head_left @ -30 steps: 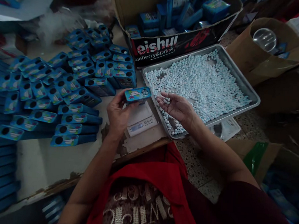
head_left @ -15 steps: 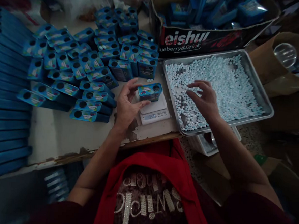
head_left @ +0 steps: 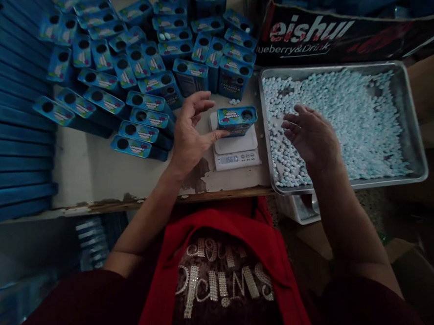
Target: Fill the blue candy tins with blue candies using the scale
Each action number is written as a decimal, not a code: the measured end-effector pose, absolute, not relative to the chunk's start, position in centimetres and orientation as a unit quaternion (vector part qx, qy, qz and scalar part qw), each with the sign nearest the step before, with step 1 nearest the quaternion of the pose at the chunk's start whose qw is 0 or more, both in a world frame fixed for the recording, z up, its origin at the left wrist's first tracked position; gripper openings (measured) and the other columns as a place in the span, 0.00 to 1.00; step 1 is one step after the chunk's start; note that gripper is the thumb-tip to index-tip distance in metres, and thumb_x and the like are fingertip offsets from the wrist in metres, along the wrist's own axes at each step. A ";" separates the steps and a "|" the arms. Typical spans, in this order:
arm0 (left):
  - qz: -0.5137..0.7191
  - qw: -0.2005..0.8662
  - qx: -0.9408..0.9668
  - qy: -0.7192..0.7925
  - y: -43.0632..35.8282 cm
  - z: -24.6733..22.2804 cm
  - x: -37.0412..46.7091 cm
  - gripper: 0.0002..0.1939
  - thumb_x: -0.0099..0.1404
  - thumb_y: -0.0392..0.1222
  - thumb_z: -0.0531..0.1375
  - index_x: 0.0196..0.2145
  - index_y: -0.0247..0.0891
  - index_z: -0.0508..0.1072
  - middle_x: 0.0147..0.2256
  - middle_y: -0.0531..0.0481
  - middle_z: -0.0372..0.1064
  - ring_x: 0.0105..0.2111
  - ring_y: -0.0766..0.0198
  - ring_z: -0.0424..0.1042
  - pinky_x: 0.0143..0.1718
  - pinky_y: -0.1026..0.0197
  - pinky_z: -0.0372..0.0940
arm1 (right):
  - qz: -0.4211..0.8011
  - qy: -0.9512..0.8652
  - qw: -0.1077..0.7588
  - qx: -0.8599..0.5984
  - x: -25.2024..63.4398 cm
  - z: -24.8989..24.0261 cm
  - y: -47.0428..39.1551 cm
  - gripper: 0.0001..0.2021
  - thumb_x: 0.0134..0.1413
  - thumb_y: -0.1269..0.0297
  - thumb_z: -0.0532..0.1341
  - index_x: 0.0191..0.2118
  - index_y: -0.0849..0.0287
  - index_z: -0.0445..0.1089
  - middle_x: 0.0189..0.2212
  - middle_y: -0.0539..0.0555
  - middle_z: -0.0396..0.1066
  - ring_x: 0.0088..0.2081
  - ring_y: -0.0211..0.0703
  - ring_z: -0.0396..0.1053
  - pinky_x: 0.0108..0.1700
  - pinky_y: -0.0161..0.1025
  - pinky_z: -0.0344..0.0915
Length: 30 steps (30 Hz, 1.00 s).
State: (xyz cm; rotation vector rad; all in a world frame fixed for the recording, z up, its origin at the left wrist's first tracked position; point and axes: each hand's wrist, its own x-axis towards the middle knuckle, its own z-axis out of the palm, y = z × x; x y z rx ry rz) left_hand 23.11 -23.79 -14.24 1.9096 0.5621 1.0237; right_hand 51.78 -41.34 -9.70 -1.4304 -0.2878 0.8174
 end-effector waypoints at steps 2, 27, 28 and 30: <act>0.397 0.431 0.776 0.235 -23.9 -14.8 23.4 0.42 0.75 0.60 0.83 0.73 0.54 0.66 0.69 0.42 0.78 0.73 0.44 0.78 0.75 0.33 0.77 | 0.382 -0.091 0.676 -0.624 51.8 -10.0 -41.3 0.09 0.71 0.56 0.77 0.45 0.50 0.79 0.41 0.52 0.83 0.39 0.41 0.81 0.38 0.34 0.80; 0.313 0.265 0.909 0.074 -28.5 -10.6 34.7 0.10 0.87 0.43 0.66 0.56 0.54 0.88 0.59 0.48 0.84 0.70 0.43 0.77 0.87 0.27 0.51 | 0.436 0.138 0.801 -0.387 48.3 -10.4 -40.2 0.12 0.88 0.62 0.55 0.48 0.52 0.74 0.36 0.51 0.81 0.33 0.45 0.76 0.35 0.37 0.80; 0.325 0.257 0.906 0.088 -28.6 -10.7 34.6 0.11 0.87 0.42 0.65 0.56 0.55 0.89 0.59 0.49 0.84 0.69 0.43 0.77 0.87 0.28 0.51 | 0.438 0.142 0.800 -0.386 48.4 -10.4 -40.2 0.12 0.88 0.61 0.55 0.48 0.51 0.73 0.36 0.52 0.81 0.34 0.46 0.77 0.36 0.39 0.81; 0.347 0.242 0.898 0.124 -28.7 -10.9 34.5 0.15 0.87 0.39 0.64 0.58 0.57 0.89 0.59 0.50 0.84 0.67 0.44 0.78 0.86 0.29 0.53 | 0.445 0.148 0.794 -0.387 48.4 -10.1 -40.2 0.10 0.87 0.60 0.56 0.49 0.51 0.73 0.36 0.52 0.81 0.36 0.49 0.78 0.38 0.42 0.83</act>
